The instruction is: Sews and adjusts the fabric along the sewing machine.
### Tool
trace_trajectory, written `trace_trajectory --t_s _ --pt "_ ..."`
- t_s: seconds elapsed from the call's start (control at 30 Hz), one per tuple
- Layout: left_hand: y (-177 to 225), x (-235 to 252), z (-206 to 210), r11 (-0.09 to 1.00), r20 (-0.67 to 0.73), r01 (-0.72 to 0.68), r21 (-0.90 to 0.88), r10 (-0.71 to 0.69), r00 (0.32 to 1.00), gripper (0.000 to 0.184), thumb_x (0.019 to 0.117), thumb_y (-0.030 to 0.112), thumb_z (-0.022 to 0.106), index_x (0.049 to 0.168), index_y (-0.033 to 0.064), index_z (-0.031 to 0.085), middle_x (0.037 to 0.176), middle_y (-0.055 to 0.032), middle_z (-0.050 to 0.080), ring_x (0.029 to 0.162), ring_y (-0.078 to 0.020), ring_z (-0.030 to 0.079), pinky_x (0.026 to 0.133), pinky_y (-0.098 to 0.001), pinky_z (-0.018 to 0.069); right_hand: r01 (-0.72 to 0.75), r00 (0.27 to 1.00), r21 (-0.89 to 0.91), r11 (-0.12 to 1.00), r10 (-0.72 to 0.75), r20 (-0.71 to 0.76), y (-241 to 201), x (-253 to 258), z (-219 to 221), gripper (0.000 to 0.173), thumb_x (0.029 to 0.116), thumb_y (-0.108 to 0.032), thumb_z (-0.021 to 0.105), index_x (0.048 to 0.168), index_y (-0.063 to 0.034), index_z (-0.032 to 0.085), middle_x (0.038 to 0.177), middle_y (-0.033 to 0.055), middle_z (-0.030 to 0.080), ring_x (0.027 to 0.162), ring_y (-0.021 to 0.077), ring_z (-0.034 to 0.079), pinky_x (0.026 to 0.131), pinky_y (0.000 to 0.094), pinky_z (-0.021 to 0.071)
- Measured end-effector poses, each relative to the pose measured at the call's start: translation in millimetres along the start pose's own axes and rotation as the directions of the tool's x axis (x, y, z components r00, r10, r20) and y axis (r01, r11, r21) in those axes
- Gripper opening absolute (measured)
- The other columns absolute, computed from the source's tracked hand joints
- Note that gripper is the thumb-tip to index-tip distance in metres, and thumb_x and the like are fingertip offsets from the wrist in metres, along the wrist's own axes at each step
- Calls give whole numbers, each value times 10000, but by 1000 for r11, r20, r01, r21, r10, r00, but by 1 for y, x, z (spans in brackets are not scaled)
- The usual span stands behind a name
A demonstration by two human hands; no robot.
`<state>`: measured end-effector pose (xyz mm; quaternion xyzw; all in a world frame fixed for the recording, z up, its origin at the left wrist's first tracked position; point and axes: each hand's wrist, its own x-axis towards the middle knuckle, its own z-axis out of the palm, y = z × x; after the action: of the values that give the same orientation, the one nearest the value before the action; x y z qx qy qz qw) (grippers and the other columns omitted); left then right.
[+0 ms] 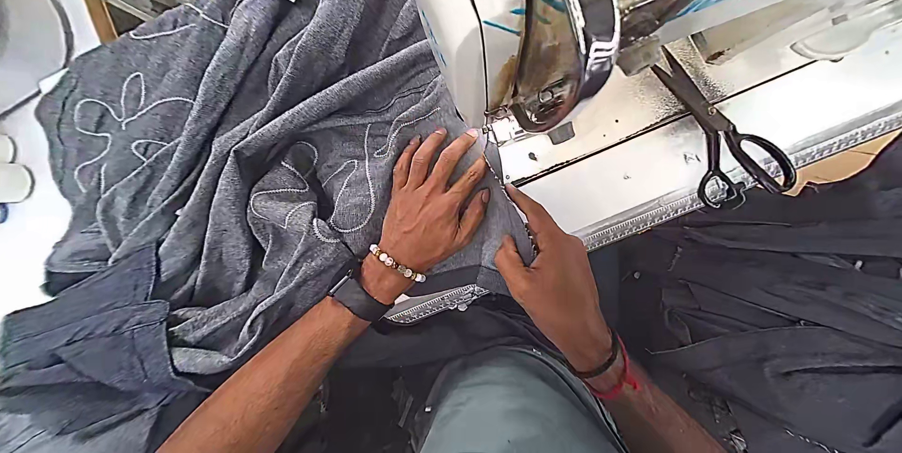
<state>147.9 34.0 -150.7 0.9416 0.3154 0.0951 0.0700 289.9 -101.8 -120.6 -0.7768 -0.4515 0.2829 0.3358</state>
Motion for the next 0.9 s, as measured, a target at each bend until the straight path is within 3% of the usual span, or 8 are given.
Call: trace_trajectory --t_s 0.2,0.57,0.67,0.9 --pt "-6 2 -1 1000 -12 -24 -13 23 1000 451 1038 437 447 1398 259 653 1594 -32 457 1489 -317 354 1215 -550 231 15 999 -29 999 -16 -39 0 9 8 537 900 -215 601 1432 -146 629 628 -40 609 497 75 513 465 290 430" --pt "-9 4 -2 1000 -19 -30 8 30 999 467 1036 445 451 1471 333 579 1560 -35 491 1471 -306 372 1205 -539 233 28 996 -114 993 -37 -78 -3 20 10 530 894 -223 616 1418 -146 633 640 -42 615 518 86 532 473 306 429" --pt "-8 5 -3 999 -24 -40 6 40 999 444 1036 444 453 1420 310 632 1542 -44 507 1448 -313 396 1206 -544 225 3 996 -115 993 -13 -89 -4 26 8 516 894 -213 627 1408 -183 647 624 -50 575 491 89 479 458 309 391" --pt "-10 7 -3 997 -43 -73 23 74 996 419 1030 459 487 1371 301 671 1509 -60 535 1420 -312 422 1206 -553 211 -14 992 -144 990 -5 -130 -7 41 13 414 911 -227 658 1323 -192 686 660 -37 603 519 125 528 466 350 421"
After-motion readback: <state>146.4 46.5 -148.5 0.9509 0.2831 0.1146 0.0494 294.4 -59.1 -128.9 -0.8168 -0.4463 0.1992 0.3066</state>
